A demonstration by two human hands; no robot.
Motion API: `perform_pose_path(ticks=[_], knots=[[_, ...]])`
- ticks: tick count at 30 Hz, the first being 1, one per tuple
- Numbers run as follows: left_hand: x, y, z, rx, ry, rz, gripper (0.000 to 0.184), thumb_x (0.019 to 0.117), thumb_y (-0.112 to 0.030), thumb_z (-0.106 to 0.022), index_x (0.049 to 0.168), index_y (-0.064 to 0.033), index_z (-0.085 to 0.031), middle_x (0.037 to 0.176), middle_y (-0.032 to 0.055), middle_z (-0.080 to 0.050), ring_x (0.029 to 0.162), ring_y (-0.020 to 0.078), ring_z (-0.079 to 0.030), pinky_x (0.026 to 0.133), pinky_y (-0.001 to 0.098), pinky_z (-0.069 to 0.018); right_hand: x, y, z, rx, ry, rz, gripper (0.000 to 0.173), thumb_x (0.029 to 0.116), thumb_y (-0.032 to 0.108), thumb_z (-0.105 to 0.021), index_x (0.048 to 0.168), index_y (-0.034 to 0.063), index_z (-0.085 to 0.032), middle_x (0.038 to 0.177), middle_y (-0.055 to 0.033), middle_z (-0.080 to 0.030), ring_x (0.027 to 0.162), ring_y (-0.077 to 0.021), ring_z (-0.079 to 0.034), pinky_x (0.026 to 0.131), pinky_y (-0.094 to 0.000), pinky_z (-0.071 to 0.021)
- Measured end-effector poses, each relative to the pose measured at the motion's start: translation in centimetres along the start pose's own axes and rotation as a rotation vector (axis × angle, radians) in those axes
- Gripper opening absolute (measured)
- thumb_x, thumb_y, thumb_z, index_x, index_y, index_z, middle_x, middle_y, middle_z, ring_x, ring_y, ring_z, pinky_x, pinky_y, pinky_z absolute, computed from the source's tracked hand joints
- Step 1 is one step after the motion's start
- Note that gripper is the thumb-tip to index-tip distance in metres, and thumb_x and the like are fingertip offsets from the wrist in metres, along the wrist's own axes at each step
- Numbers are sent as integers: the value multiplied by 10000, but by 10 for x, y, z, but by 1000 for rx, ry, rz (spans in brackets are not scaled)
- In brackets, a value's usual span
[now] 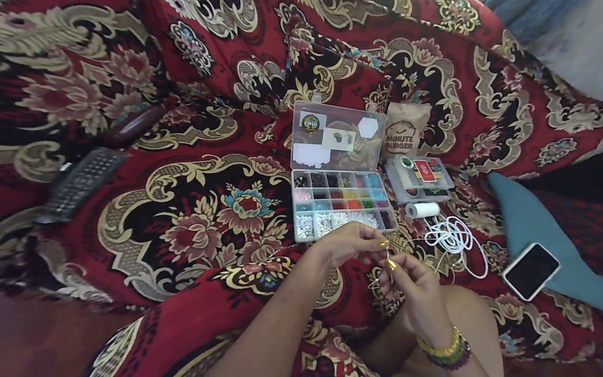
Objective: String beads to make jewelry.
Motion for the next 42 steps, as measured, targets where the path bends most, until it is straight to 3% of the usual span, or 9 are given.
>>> perform_pose_path(ticks=[42], knots=[[0, -2, -1, 73, 29, -31, 113, 973, -37, -621, 910, -104, -686, 781, -88, -689, 696, 8, -640, 688, 201, -543, -1, -1, 0, 0, -6, -20, 166, 1005, 77, -537, 990, 20, -693, 751, -19, -717, 596, -73, -671, 536, -216, -576]])
Point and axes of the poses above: each hand's wrist, its own x-axis towards the middle knuckle, its own z-axis out of the back of the hand, y = z × x, the point moved 9 cm from there along x, towards the middle knuckle
